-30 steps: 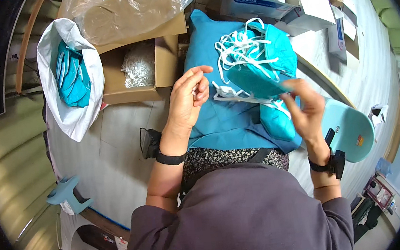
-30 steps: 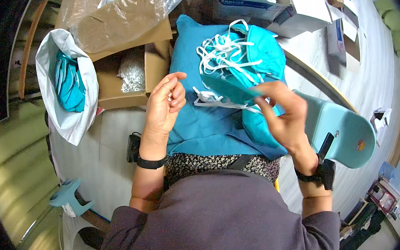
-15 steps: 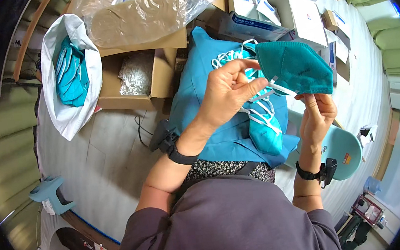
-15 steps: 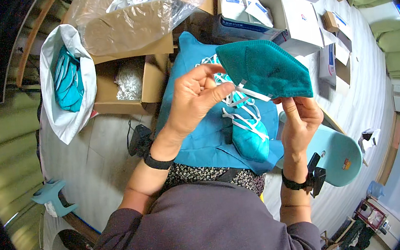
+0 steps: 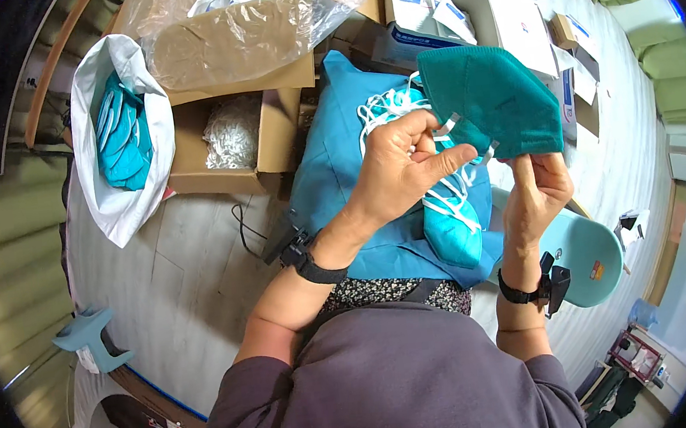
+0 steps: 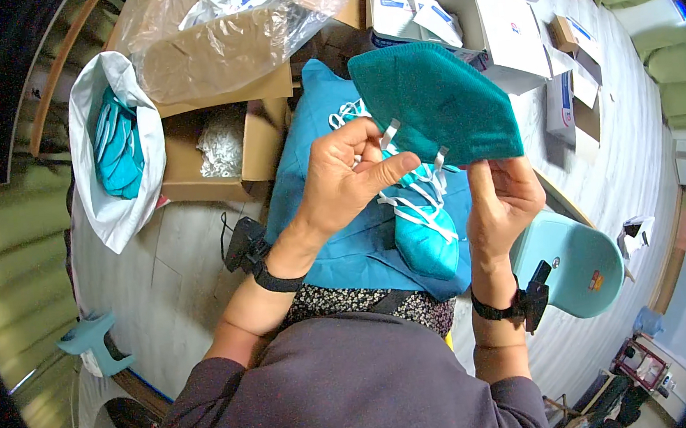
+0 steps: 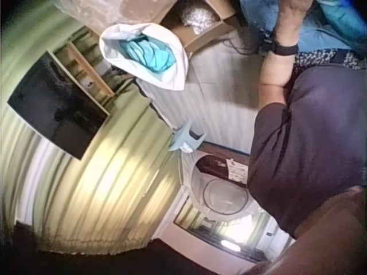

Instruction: The person is sorting and preparing medical masks, likely for packaging or distribution.

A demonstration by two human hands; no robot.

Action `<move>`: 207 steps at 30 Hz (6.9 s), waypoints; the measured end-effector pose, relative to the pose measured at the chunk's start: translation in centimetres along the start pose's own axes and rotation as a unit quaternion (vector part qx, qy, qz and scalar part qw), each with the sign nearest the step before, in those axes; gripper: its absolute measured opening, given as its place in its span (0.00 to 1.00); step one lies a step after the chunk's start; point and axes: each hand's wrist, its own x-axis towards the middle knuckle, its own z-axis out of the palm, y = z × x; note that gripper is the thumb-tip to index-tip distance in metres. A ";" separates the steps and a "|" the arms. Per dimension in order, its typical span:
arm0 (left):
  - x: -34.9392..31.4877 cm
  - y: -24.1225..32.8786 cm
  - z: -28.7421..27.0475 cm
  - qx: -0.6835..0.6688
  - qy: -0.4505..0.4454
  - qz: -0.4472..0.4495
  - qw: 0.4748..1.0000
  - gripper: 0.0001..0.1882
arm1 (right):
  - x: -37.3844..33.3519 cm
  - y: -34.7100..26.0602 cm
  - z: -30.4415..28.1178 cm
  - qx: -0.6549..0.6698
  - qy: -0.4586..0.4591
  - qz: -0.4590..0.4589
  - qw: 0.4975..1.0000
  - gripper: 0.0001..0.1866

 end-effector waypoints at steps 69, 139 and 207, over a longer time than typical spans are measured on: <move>-3.0 0.6 0.4 -0.222 -0.239 -0.275 0.904 0.18 | 2.7 -1.0 0.8 0.508 -0.201 0.377 0.748 0.12; -3.0 -1.4 -1.3 -0.245 -0.239 -0.256 0.904 0.15 | 7.4 -2.2 -0.2 0.236 -0.118 0.188 0.946 0.08; -5.2 -8.1 -13.3 -0.336 0.199 -0.298 0.871 0.10 | 0.9 2.6 5.0 -0.360 -0.356 -0.173 0.845 0.06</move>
